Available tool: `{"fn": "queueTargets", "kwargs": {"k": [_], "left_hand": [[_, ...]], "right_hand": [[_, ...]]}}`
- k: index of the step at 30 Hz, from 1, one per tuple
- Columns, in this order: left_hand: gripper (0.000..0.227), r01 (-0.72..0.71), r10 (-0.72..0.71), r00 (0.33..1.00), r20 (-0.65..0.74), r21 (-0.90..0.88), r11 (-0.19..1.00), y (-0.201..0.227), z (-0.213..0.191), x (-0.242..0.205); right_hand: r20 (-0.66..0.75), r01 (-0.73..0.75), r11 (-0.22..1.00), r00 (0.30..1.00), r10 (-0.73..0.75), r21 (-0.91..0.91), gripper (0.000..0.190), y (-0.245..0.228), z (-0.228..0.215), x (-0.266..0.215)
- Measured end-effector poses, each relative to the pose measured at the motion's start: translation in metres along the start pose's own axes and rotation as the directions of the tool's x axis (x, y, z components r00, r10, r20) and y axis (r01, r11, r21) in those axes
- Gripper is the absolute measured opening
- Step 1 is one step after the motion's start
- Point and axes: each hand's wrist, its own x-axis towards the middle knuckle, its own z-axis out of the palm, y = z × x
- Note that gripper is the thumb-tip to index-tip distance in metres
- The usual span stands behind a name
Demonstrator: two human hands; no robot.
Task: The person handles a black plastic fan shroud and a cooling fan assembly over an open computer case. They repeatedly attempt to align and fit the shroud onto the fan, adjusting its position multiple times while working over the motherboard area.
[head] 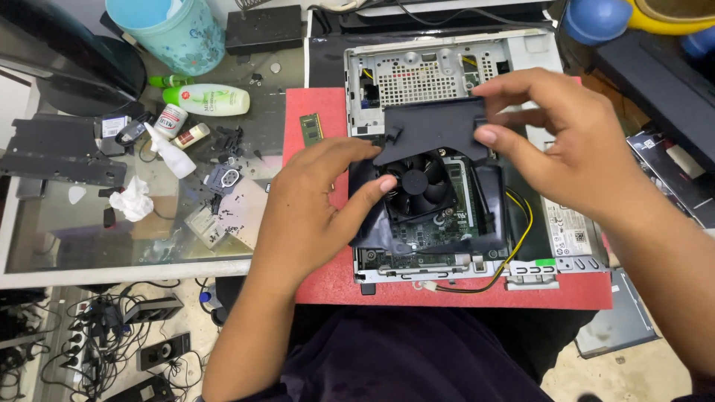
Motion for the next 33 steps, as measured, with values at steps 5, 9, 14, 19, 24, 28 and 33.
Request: {"fn": "queueTargets", "kwargs": {"k": [5,9,14,19,24,28,33], "left_hand": [[0.027,-0.04,0.048,0.998,0.044,-0.156,0.987,-0.013,0.0,0.019],[0.023,0.01,0.053,0.984,0.168,-0.359,0.933,-0.029,0.013,0.039],[0.025,0.029,0.07,0.979,0.194,-0.468,0.883,-0.033,0.023,0.055],[0.032,0.223,-0.194,0.975,0.111,-0.564,0.795,-0.028,0.02,0.054],[0.035,0.188,-0.192,0.98,0.044,-0.501,0.845,-0.034,0.012,0.009],[0.077,0.129,-0.105,0.989,0.107,-0.257,0.958,-0.015,0.003,-0.027],[0.102,0.03,0.009,0.995,0.096,-0.399,0.916,-0.01,0.005,-0.043]], "right_hand": [[0.148,0.06,0.996,0.988,-0.05,-0.064,0.057,0.002,-0.014,-0.015],[0.091,-0.143,0.99,0.985,0.143,-0.005,0.062,-0.009,-0.011,-0.04],[-0.045,-0.237,0.953,0.967,0.25,0.188,0.061,-0.025,0.001,-0.06],[-0.202,-0.278,0.947,0.93,0.307,0.162,0.031,-0.035,0.011,-0.078],[-0.279,-0.339,0.92,0.88,0.384,0.198,0.03,-0.03,0.026,-0.101],[-0.31,-0.295,0.948,0.896,0.318,0.12,0.024,-0.026,0.04,-0.112],[-0.364,-0.288,0.944,0.872,0.328,0.161,0.019,-0.027,0.053,-0.12]]}}
